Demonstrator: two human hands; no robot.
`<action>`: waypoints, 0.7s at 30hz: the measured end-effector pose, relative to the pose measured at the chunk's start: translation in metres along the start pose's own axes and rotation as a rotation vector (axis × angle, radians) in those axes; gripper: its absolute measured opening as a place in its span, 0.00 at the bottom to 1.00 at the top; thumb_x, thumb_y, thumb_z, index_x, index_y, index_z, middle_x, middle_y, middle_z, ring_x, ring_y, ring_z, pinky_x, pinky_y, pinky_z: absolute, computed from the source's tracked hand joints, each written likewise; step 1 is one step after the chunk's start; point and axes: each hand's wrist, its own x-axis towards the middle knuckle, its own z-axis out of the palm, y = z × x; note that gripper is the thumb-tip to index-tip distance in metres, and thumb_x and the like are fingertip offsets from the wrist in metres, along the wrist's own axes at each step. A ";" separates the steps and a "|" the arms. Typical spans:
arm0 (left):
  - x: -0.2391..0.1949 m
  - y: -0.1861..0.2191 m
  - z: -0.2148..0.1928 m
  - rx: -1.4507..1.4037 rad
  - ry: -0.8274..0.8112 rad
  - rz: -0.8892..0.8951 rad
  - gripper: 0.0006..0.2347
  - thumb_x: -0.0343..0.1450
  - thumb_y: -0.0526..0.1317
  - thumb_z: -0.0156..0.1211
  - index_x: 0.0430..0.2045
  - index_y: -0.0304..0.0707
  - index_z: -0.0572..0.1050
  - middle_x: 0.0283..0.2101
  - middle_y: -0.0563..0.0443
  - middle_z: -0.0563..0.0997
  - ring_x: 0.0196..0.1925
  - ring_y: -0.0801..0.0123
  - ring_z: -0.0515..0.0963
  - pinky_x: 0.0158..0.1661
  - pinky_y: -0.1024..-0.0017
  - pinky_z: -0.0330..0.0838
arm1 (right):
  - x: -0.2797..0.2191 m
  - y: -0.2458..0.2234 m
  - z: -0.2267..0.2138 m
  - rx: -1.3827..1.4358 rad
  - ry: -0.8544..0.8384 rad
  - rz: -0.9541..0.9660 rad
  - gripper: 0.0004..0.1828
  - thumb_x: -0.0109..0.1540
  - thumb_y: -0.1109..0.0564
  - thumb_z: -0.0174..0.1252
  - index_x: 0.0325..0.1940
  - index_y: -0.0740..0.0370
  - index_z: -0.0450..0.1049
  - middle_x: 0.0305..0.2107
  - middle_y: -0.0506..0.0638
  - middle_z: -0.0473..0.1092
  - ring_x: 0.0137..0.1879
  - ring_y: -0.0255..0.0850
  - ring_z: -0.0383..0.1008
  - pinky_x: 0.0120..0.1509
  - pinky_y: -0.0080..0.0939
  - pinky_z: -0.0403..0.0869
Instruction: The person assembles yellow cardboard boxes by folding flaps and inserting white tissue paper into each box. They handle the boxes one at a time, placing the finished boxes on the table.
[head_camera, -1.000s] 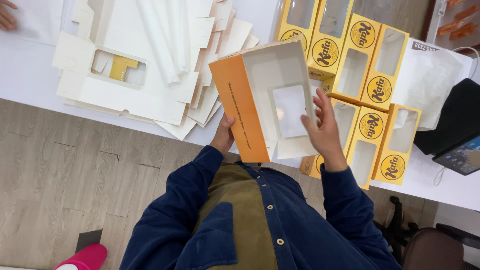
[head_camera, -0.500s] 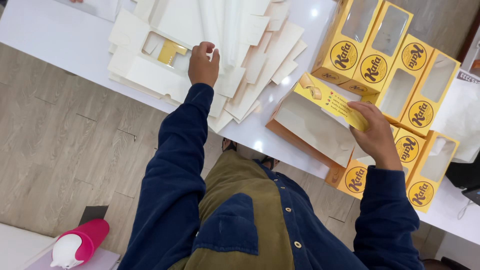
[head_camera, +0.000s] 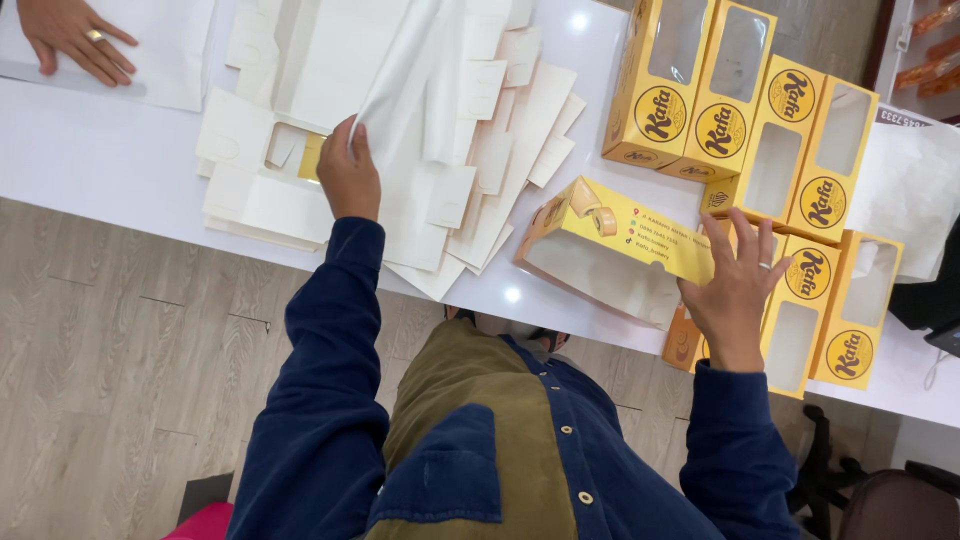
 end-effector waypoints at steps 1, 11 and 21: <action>0.010 0.009 -0.010 0.000 0.005 0.005 0.09 0.79 0.46 0.53 0.48 0.50 0.79 0.39 0.48 0.81 0.44 0.50 0.82 0.47 0.57 0.77 | -0.004 0.010 0.013 0.004 0.005 -0.002 0.44 0.50 0.66 0.70 0.71 0.56 0.69 0.71 0.60 0.60 0.78 0.68 0.46 0.67 0.94 0.43; 0.013 -0.015 -0.027 0.069 -0.173 -0.285 0.13 0.78 0.52 0.51 0.54 0.57 0.69 0.48 0.43 0.81 0.55 0.48 0.79 0.55 0.53 0.73 | -0.010 0.037 0.052 0.158 0.061 -0.001 0.24 0.63 0.61 0.65 0.63 0.46 0.76 0.58 0.49 0.71 0.69 0.58 0.68 0.72 0.87 0.51; -0.054 -0.041 0.018 0.401 -0.250 0.583 0.06 0.68 0.37 0.67 0.36 0.53 0.82 0.64 0.56 0.68 0.67 0.57 0.67 0.61 0.54 0.65 | -0.006 0.036 0.049 0.220 0.030 -0.029 0.23 0.64 0.66 0.62 0.62 0.51 0.76 0.59 0.54 0.69 0.72 0.65 0.64 0.71 0.87 0.52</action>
